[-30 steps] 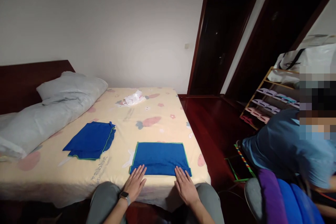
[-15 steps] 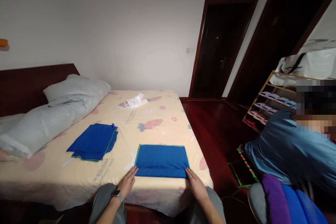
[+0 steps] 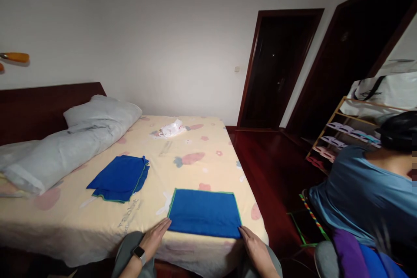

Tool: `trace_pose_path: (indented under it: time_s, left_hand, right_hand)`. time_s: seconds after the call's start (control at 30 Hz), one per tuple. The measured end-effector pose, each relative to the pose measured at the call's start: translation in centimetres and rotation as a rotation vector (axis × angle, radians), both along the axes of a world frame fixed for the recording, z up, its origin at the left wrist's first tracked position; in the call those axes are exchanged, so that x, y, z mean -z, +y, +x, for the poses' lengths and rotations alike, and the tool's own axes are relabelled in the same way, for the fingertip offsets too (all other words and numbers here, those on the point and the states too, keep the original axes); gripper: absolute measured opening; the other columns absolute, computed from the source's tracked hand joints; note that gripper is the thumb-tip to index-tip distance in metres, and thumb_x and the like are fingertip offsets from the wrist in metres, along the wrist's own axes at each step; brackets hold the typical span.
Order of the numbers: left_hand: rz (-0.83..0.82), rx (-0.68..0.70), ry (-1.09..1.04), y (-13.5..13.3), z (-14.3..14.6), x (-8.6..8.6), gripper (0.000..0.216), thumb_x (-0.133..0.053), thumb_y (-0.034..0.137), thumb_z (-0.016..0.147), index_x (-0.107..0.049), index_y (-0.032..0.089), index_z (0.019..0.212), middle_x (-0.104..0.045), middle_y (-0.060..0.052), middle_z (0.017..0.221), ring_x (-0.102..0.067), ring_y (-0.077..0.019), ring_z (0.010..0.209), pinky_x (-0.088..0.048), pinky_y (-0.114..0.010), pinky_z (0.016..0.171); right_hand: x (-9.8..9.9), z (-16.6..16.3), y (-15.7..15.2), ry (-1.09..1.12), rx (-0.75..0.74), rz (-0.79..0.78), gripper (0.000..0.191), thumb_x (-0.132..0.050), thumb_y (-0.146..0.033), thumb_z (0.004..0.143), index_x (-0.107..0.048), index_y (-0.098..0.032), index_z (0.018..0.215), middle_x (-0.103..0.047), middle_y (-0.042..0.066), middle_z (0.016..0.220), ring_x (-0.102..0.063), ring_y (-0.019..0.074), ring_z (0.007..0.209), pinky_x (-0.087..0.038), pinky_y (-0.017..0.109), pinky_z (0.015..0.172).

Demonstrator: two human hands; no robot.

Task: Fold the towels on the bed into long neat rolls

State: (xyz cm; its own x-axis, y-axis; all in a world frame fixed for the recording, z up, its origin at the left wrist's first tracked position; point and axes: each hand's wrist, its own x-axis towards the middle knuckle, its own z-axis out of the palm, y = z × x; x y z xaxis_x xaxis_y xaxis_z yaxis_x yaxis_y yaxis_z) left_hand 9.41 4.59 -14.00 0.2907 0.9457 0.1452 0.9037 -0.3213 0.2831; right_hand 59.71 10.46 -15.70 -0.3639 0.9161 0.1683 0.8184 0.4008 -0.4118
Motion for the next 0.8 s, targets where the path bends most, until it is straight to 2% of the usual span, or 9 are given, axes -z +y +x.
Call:
trace_pose_path:
  time_s: [0.1, 0.23, 0.33, 0.43, 0.57, 0.7, 0.8]
  left_hand:
    - [-0.052, 0.025, -0.040, -1.1, 0.5, -0.6, 0.074, -0.037, -0.002, 0.081, -0.054, 0.030, 0.145, -0.056, 0.002, 0.150, -0.051, -0.0168, 0.139, -0.044, -0.036, 0.119]
    - [-0.119, -0.038, -0.159, -1.1, 1.4, -1.6, 0.064, -0.048, 0.008, 0.082, -0.057, 0.027, 0.142, -0.057, -0.001, 0.150, -0.051, -0.0204, 0.140, -0.041, -0.039, 0.121]
    - [-0.164, -0.136, -0.306, -0.7, 1.6, -2.0, 0.057, -0.051, 0.011, 0.082, -0.063, 0.028, 0.134, -0.063, 0.000, 0.143, -0.057, -0.0204, 0.134, -0.044, -0.039, 0.119]
    - [-0.158, -0.245, -0.415, -0.2, 1.6, -1.9, 0.042, -0.046, 0.021, 0.088, -0.069, 0.028, 0.123, -0.072, -0.002, 0.130, -0.066, -0.0215, 0.122, -0.051, -0.041, 0.110]
    - [-0.076, -0.346, -0.522, 0.5, 1.7, -1.0, 0.035, -0.046, 0.037, 0.090, -0.071, 0.025, 0.113, -0.077, -0.007, 0.113, -0.071, -0.0253, 0.109, -0.056, -0.043, 0.099]
    - [0.010, -0.455, -0.680, 1.4, 2.2, 0.8, 0.042, -0.049, 0.051, 0.086, -0.067, 0.023, 0.111, -0.076, -0.010, 0.108, -0.073, -0.0264, 0.101, -0.059, -0.043, 0.093]
    - [0.050, -0.522, -0.711, 2.2, 2.6, 2.0, 0.043, -0.047, 0.052, 0.086, -0.065, 0.021, 0.109, -0.077, -0.010, 0.103, -0.074, -0.0264, 0.099, -0.060, -0.043, 0.089]
  right_hand:
    - [-0.6, -0.1, -0.8, -0.004, 0.009, 0.037, 0.051, -0.042, -0.020, 0.087, -0.068, -0.022, 0.132, -0.064, 0.009, 0.139, -0.059, 0.0262, 0.128, -0.046, 0.042, 0.113]
    - [-1.4, -0.8, -1.1, 0.018, 0.043, 0.055, 0.058, -0.047, -0.014, 0.075, -0.069, -0.022, 0.128, -0.066, 0.010, 0.133, -0.061, 0.0270, 0.124, -0.049, 0.039, 0.108]
    - [-1.3, -0.6, -0.9, 0.141, 0.063, -0.018, 0.059, -0.046, -0.018, 0.076, -0.066, -0.026, 0.130, -0.068, 0.006, 0.129, -0.061, 0.0236, 0.124, -0.048, 0.034, 0.108]
    - [-0.7, 0.0, -0.2, 0.309, 0.172, -0.147, 0.047, -0.048, -0.033, 0.083, -0.065, -0.026, 0.127, -0.070, 0.005, 0.127, -0.064, 0.0242, 0.120, -0.049, 0.035, 0.106]
    - [-0.4, 0.1, 1.1, 0.467, 0.282, -0.308, 0.048, -0.049, -0.055, 0.084, -0.066, -0.025, 0.117, -0.076, 0.006, 0.114, -0.070, 0.0260, 0.111, -0.053, 0.035, 0.097]
    - [-0.4, -0.3, 1.9, 0.463, 0.348, -0.323, 0.053, -0.047, -0.060, 0.082, -0.069, -0.024, 0.114, -0.076, 0.008, 0.115, -0.069, 0.0274, 0.113, -0.052, 0.036, 0.097]
    - [-0.3, -0.5, 2.1, 0.456, 0.362, -0.311, 0.055, -0.045, -0.063, 0.082, -0.070, -0.023, 0.111, -0.076, 0.008, 0.114, -0.069, 0.0285, 0.111, -0.053, 0.037, 0.097]
